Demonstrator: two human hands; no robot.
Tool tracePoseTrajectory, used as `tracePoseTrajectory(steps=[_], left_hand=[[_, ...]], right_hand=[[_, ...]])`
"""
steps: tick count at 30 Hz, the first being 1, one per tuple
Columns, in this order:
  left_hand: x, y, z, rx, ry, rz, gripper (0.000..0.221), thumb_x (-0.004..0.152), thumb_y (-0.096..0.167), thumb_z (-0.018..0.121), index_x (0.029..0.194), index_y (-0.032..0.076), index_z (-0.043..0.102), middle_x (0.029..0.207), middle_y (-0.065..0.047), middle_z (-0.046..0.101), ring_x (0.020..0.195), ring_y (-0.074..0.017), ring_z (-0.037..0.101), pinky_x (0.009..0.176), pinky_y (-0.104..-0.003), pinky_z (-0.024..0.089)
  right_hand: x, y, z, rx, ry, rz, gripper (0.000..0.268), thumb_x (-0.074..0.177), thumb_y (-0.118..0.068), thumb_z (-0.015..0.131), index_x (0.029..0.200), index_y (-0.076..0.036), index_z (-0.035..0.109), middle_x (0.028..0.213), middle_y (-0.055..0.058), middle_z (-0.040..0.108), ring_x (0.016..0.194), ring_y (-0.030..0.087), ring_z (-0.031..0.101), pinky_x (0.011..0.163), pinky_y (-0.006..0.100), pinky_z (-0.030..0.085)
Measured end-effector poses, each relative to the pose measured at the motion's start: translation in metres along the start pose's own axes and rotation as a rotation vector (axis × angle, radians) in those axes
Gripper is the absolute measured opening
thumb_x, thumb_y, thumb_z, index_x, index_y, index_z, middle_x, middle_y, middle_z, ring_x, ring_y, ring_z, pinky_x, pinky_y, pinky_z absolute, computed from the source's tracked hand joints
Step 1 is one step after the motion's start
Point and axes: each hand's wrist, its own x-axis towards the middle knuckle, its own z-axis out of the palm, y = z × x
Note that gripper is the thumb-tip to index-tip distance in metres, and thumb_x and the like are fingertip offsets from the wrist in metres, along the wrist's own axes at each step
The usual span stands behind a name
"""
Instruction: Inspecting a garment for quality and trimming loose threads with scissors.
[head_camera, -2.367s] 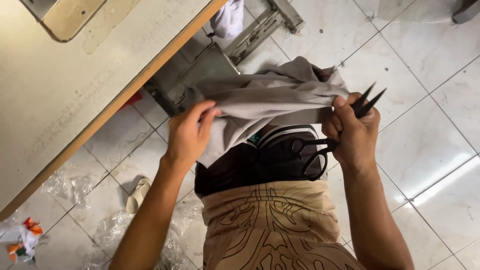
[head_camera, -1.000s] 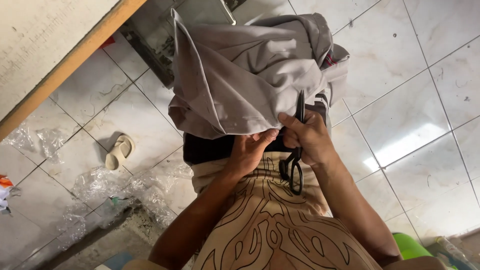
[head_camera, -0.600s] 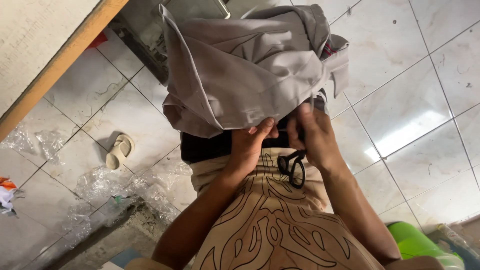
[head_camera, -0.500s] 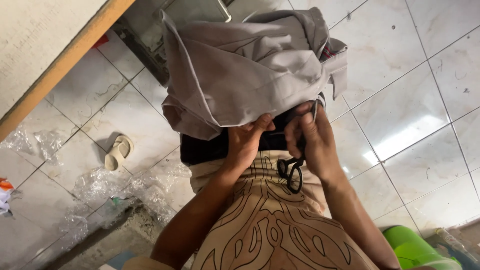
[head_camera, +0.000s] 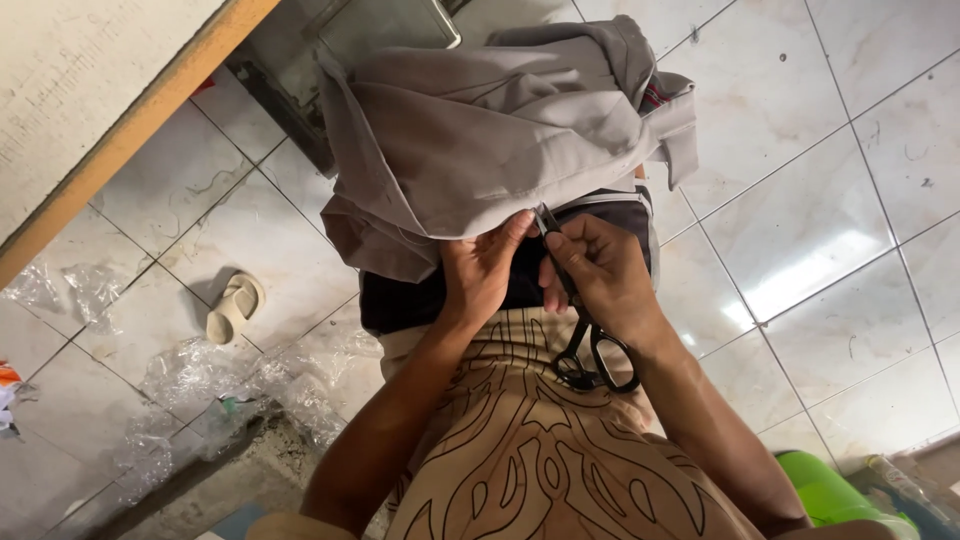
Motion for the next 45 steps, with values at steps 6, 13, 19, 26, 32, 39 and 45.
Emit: tracePoseTrajectory(steps=[6,13,19,26,32,39,45], left_hand=[[0.0,0.011,-0.001,0.045,-0.007,0.051,0.016,0.094,0.003,0.077,0.107,-0.005,0.073,0.095,-0.017,0.077,0.081,-0.0196,0.077,0.073,-0.03,0.063],[0.001,0.015,-0.004,0.084,-0.016,0.078,0.018,0.093,0.001,0.076,0.109,-0.007,0.073,0.097,-0.018,0.077,0.082,-0.019,0.075,0.072,-0.031,0.064],[-0.012,-0.009,-0.002,0.119,0.044,0.122,0.026,0.092,0.003,0.079,0.114,-0.008,0.072,0.103,-0.015,0.076,0.089,-0.0176,0.071,0.07,-0.033,0.063],[-0.016,0.005,0.016,0.107,0.085,0.113,0.006,0.098,0.003,0.072,0.094,-0.001,0.073,0.079,-0.006,0.071,0.074,-0.0086,0.066,0.068,-0.03,0.058],[-0.022,-0.002,0.022,0.101,0.115,0.117,0.01,0.101,0.005,0.067,0.092,0.002,0.069,0.077,-0.003,0.067,0.076,-0.0065,0.062,0.071,-0.03,0.055],[-0.024,-0.012,0.019,0.194,0.136,0.118,0.008,0.099,0.007,0.07,0.099,0.0,0.072,0.082,-0.004,0.071,0.079,-0.0103,0.064,0.083,-0.036,0.055],[-0.018,0.01,0.015,0.221,0.14,0.139,0.013,0.101,0.004,0.066,0.089,0.004,0.071,0.067,-0.006,0.069,0.068,-0.007,0.064,0.073,-0.03,0.054]], right_hand=[[0.0,0.006,0.0,0.068,0.007,0.038,0.02,0.104,-0.003,0.057,0.092,0.012,0.061,0.051,0.023,0.062,0.034,0.023,0.064,0.029,0.027,0.052],[0.001,0.005,-0.001,0.191,-0.015,0.094,0.02,0.104,0.001,0.054,0.09,0.014,0.062,0.056,0.024,0.061,0.032,0.023,0.06,0.028,0.029,0.052],[-0.005,0.013,0.009,0.266,0.065,0.14,0.018,0.104,0.0,0.053,0.094,0.013,0.061,0.055,0.02,0.054,0.03,0.021,0.052,0.026,0.03,0.044],[-0.007,0.012,0.019,0.306,0.152,0.183,0.02,0.106,-0.003,0.052,0.098,0.01,0.063,0.056,0.014,0.047,0.033,0.015,0.043,0.028,0.029,0.036],[-0.005,0.014,0.024,0.339,0.17,0.18,0.02,0.106,-0.006,0.053,0.098,0.009,0.063,0.056,0.013,0.047,0.035,0.013,0.043,0.029,0.03,0.037],[0.003,0.019,0.022,0.289,0.162,0.155,0.021,0.106,-0.006,0.053,0.095,0.01,0.062,0.056,0.014,0.049,0.033,0.013,0.044,0.028,0.03,0.039],[0.01,0.008,0.023,0.279,0.114,0.209,0.022,0.106,-0.004,0.053,0.089,0.009,0.06,0.057,0.014,0.048,0.034,0.014,0.046,0.028,0.03,0.039]])
